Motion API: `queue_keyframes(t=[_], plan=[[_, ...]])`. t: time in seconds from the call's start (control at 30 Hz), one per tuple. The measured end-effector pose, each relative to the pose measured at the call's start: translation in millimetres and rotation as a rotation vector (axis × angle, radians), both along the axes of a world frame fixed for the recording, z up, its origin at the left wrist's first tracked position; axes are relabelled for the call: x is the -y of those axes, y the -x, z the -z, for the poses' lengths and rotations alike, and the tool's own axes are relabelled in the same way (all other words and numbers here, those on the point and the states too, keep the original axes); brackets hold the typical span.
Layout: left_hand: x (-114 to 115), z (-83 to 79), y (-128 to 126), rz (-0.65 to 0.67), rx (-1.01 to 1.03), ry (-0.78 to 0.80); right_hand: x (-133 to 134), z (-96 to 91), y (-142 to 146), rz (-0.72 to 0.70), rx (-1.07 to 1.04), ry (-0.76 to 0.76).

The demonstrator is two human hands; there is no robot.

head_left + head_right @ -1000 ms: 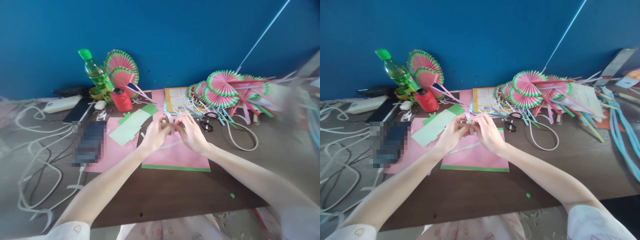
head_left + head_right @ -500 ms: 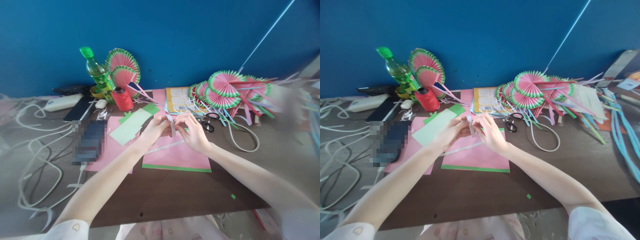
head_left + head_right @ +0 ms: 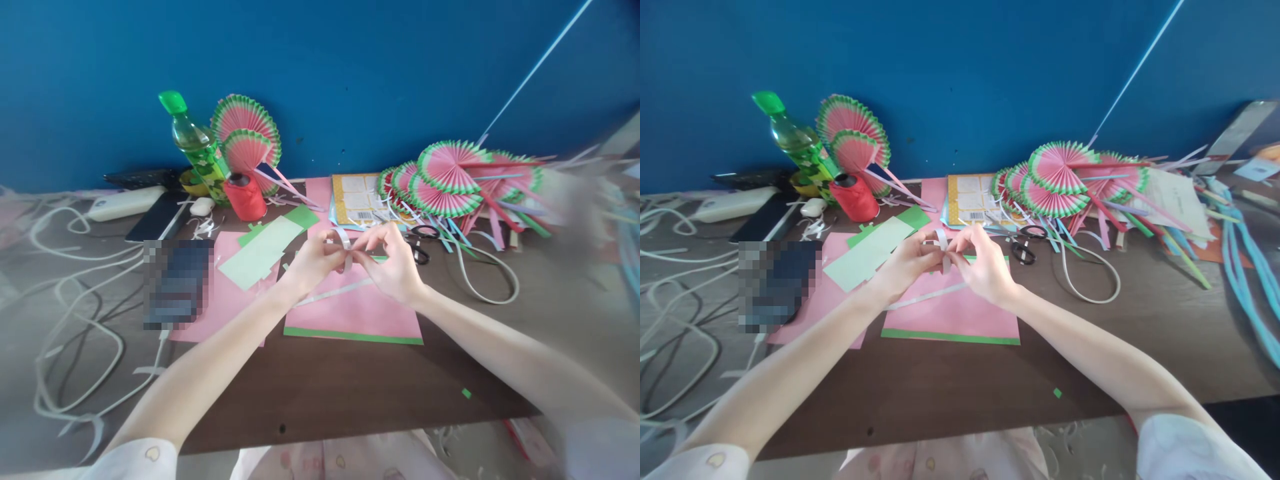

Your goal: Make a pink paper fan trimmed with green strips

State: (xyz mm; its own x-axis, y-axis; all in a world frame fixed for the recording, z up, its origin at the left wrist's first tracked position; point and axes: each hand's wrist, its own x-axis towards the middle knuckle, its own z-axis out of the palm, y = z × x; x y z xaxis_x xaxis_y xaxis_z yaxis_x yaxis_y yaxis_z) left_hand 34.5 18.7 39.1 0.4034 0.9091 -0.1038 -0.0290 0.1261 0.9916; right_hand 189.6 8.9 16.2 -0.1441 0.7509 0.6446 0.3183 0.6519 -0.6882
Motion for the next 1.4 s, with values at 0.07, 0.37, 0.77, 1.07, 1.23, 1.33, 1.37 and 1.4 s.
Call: queue_keyframes(t=[0.07, 0.37, 0.77, 1.07, 1.23, 1.33, 1.37, 1.4], plan=[[-1, -0.3, 0, 0.017, 0.038, 0.018, 0, 1.3, 1, -0.02, -0.029, 0.009], [-5, 2.0, 2, 0.091, 0.164, 0.125, -1, 4.5, 0, -0.098, -0.038, -0.053], [-1, 3.4, 0, 0.137, 0.11, -0.02, -1, -6.0, 2, -0.069, -0.156, 0.157], [1, -7.1, 3, 0.182, -0.082, -0.138, -5, -10.5, 0, -0.314, -0.461, 0.526], [-2, 0.8, 5, 0.198, -0.034, -0.094, -8, -6.9, 0, -0.357, -0.493, 0.562], [-5, 3.4, 5, 0.169, -0.017, -0.098, -9, -10.4, -1, -0.327, -0.49, 0.566], [-6, 1.9, 5, 0.164, -0.023, -0.113, -9, -11.8, -2, -0.313, -0.49, 0.565], [-7, -0.9, 6, 0.164, -0.049, -0.133, -10, -12.9, -3, -0.3, -0.487, 0.567]])
